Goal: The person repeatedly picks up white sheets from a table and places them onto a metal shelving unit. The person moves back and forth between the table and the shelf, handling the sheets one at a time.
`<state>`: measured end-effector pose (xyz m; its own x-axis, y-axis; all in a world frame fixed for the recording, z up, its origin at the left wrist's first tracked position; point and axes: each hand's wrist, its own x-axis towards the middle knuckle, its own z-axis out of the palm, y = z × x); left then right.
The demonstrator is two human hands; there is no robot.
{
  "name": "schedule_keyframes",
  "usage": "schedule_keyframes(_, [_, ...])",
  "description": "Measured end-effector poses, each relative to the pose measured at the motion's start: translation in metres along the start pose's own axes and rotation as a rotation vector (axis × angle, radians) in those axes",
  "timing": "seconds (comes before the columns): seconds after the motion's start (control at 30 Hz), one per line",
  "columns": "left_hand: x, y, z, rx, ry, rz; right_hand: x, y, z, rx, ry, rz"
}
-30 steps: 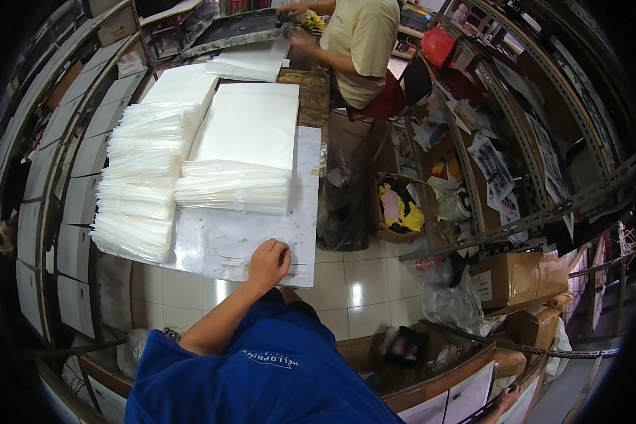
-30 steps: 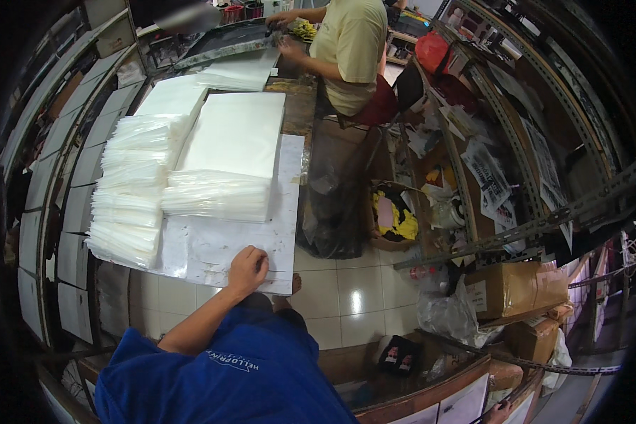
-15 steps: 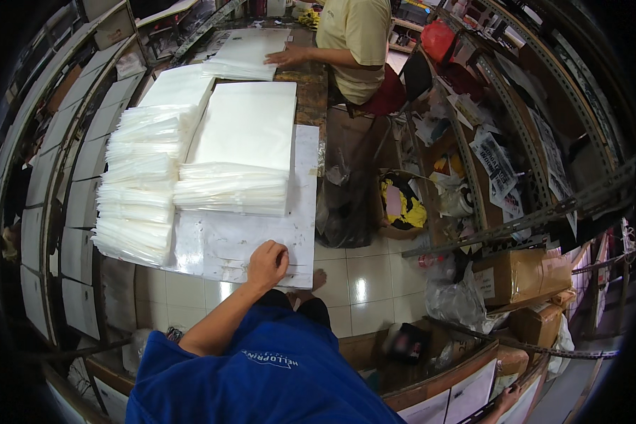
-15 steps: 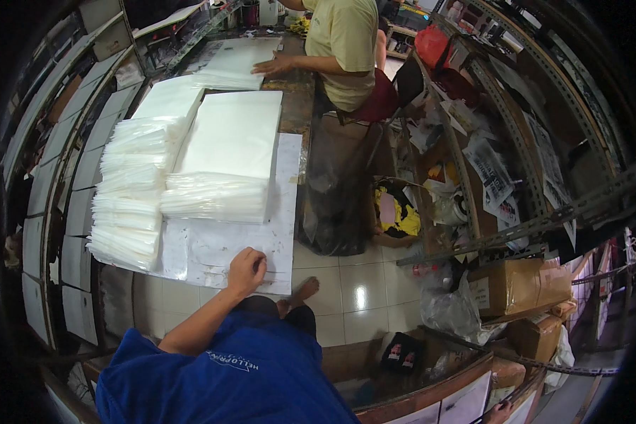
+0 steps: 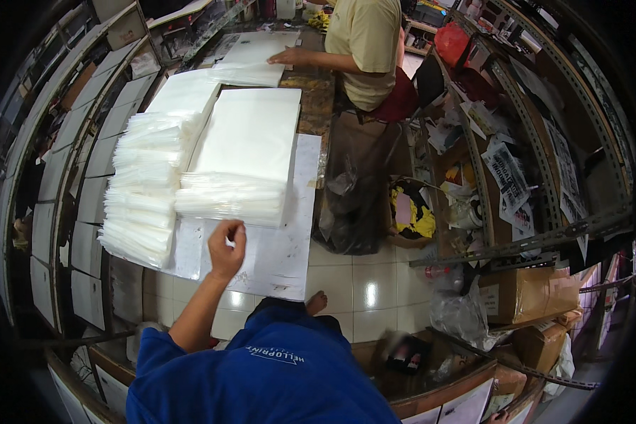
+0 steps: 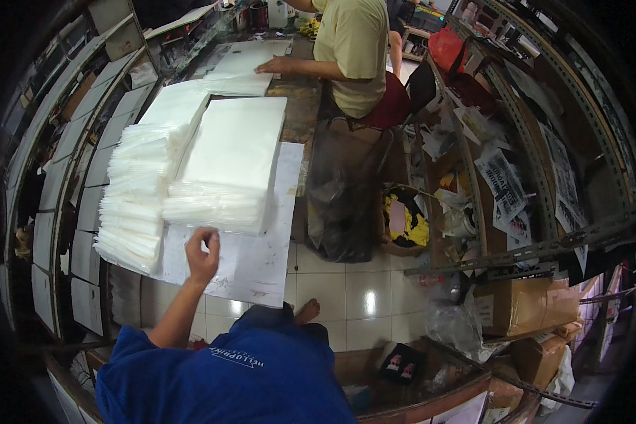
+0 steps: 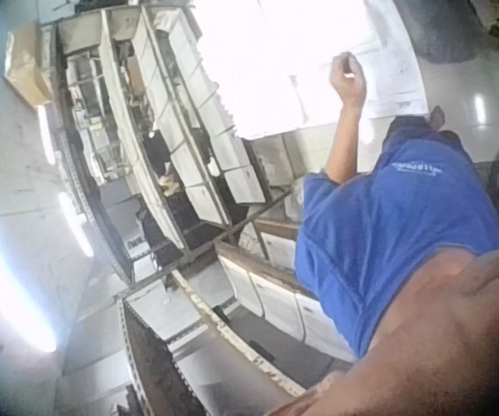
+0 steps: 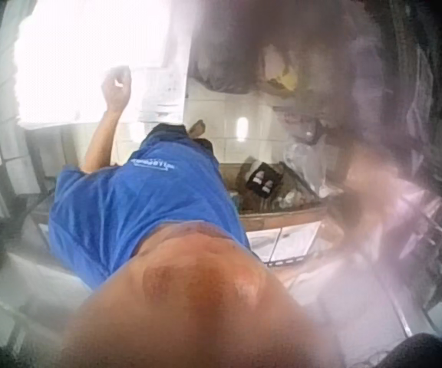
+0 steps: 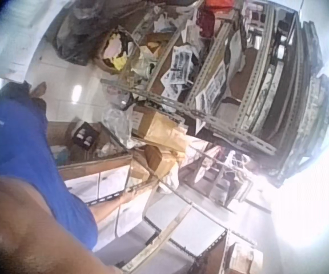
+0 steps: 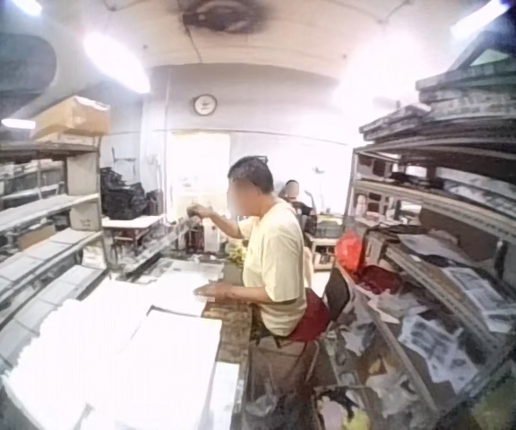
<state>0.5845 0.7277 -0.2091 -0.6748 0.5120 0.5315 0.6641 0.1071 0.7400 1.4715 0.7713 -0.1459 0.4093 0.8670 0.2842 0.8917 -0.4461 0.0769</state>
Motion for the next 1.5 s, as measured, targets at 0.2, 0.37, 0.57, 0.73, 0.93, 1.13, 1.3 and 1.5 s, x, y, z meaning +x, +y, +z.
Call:
schedule_keyframes(0.2, [0.064,-0.008,-0.004,-0.047,0.081,-0.012,0.004,0.013,0.006,-0.059,0.074,-0.062])
schedule_keyframes(0.37, [0.114,-0.022,0.004,0.251,0.024,-0.001,0.019,0.006,0.016,0.407,0.470,-0.640])
schedule_keyframes(0.57, [0.173,-0.061,0.022,0.756,0.036,0.281,0.004,0.017,0.005,0.016,0.073,-0.050])
schedule_keyframes(0.73, [0.193,-0.153,0.016,1.233,-0.462,0.266,0.011,0.014,0.011,0.009,0.069,-0.057])
schedule_keyframes(0.93, [0.200,-0.182,0.003,1.262,-0.840,0.296,0.006,0.024,0.021,0.016,0.116,-0.106])
schedule_keyframes(1.13, [0.218,-0.212,-0.012,1.240,-0.883,0.439,0.018,0.058,0.051,0.186,-0.084,-0.011])
schedule_keyframes(1.3, [0.234,-0.236,0.001,1.117,-0.837,0.575,0.007,0.036,0.033,-0.070,-0.065,0.038])
schedule_keyframes(1.5, [0.254,-0.289,-0.021,0.968,-1.113,0.630,-0.005,-0.020,0.013,-0.017,0.030,0.103])
